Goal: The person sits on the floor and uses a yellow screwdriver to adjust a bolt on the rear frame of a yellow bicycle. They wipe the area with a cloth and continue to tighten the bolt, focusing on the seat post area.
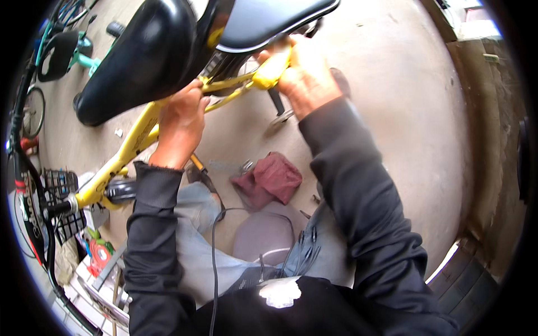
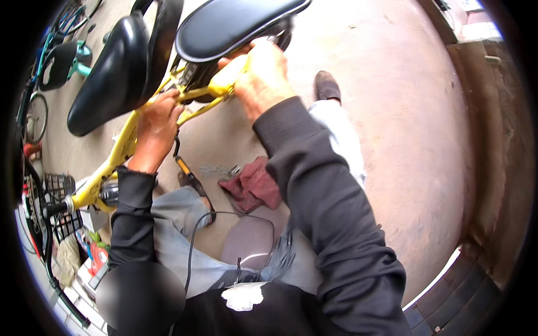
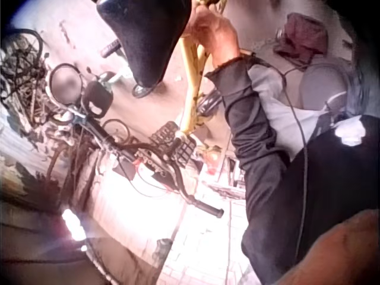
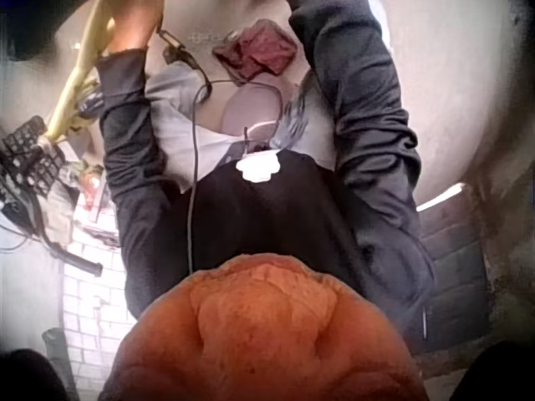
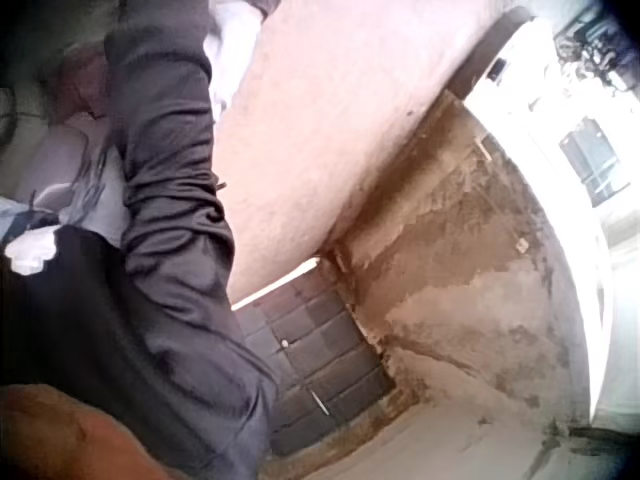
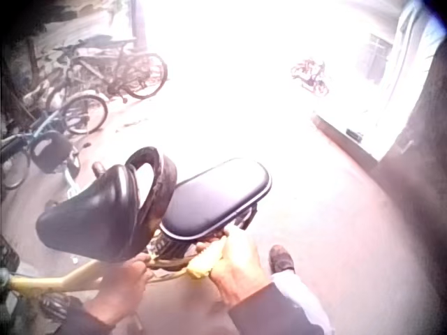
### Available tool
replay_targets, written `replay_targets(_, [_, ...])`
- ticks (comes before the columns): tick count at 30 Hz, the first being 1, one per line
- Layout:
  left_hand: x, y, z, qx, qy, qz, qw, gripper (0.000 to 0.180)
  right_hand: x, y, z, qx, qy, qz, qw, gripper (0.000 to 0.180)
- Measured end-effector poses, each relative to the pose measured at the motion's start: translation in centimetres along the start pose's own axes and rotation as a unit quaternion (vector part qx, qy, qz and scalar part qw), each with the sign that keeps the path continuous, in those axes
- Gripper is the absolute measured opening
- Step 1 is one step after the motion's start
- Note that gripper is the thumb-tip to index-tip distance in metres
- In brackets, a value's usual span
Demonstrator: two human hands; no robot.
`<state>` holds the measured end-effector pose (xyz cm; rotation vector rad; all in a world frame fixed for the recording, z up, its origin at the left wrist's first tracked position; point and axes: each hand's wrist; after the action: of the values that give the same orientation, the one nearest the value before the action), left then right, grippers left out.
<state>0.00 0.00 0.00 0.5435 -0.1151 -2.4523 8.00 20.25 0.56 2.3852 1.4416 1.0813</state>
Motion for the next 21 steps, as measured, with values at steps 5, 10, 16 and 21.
replay_targets(5, [-0.9,-0.2,-1.6,-0.03,0.015,0.011,0.999,0.017,-0.2,-0.1,0.6,-0.016,0.076,0.004,0.997,0.026])
replay_targets(10, [-0.4,0.4,-1.2,-0.045,-0.018,-0.016,0.999,0.017,0.6,0.0,0.6,-0.041,0.013,-0.025,0.999,0.019])
replay_targets(16, [0.1,0.3,-1.8,-0.094,-0.011,-0.049,0.994,0.019,-0.2,0.2,0.8,-0.013,0.051,-0.027,0.998,0.024])
replay_targets(21, [-0.7,0.8,-1.9,-0.07,0.023,-0.005,0.997,0.018,-0.7,0.5,0.3,-0.029,0.079,-0.006,0.996,0.032])
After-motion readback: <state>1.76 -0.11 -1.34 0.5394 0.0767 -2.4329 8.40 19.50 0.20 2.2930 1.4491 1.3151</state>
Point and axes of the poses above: each hand's wrist, its own y-axis away from the middle knuckle, its own z-axis out of the back of the hand, x = y × z, and after that the axes turned 11 degrees about x, right-handed
